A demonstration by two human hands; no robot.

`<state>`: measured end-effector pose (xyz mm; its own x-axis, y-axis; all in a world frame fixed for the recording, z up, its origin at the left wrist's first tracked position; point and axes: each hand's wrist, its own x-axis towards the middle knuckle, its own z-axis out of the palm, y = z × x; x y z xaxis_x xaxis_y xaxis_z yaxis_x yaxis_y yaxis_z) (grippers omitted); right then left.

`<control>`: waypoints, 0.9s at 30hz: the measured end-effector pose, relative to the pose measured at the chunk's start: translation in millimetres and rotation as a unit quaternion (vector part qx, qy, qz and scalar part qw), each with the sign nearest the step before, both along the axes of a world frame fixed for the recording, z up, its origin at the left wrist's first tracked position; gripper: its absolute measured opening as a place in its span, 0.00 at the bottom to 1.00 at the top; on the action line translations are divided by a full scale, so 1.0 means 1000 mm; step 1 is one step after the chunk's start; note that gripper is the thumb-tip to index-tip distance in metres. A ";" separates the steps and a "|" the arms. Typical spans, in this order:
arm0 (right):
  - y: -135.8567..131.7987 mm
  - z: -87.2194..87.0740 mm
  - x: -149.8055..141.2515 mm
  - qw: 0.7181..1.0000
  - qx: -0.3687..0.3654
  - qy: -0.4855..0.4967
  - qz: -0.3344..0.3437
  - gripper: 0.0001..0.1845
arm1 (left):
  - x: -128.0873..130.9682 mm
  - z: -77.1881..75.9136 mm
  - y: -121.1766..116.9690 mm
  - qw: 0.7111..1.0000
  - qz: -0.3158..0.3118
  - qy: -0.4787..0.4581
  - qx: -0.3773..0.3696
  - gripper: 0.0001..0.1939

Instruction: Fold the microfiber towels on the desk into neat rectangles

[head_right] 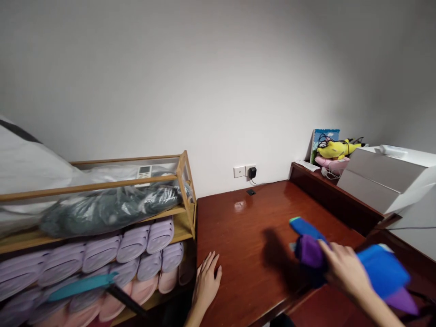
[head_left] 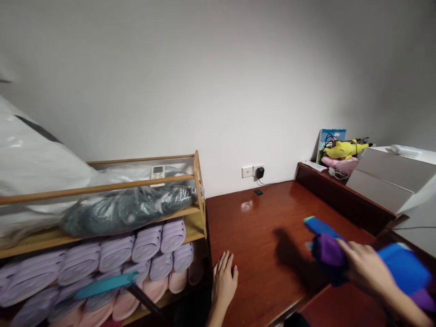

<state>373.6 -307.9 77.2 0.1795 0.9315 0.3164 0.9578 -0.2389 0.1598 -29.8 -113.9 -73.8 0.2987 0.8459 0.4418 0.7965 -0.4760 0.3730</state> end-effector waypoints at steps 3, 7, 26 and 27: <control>0.072 -0.026 -0.074 0.986 -0.108 0.048 0.116 0.37 | -0.001 0.007 -0.005 1.000 -0.008 -0.007 -0.014 0.22; 0.141 -0.042 -0.162 0.935 -0.214 0.112 0.258 0.39 | -0.007 0.027 -0.017 0.999 -0.034 -0.028 -0.028 0.27; 0.184 -0.080 -0.087 0.979 -0.102 0.011 0.178 0.35 | -0.008 -0.001 -0.001 0.996 -0.088 0.023 -0.019 0.31; 0.188 -0.082 -0.069 0.987 -0.062 -0.005 0.151 0.36 | -0.008 -0.006 0.002 0.996 -0.088 0.022 -0.017 0.31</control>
<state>304.2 -120.2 -4.6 -0.1149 0.9738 0.1962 0.9804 0.0794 0.1803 -37.6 -112.3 -80.0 0.4619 0.7933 0.3967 0.7176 -0.5971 0.3585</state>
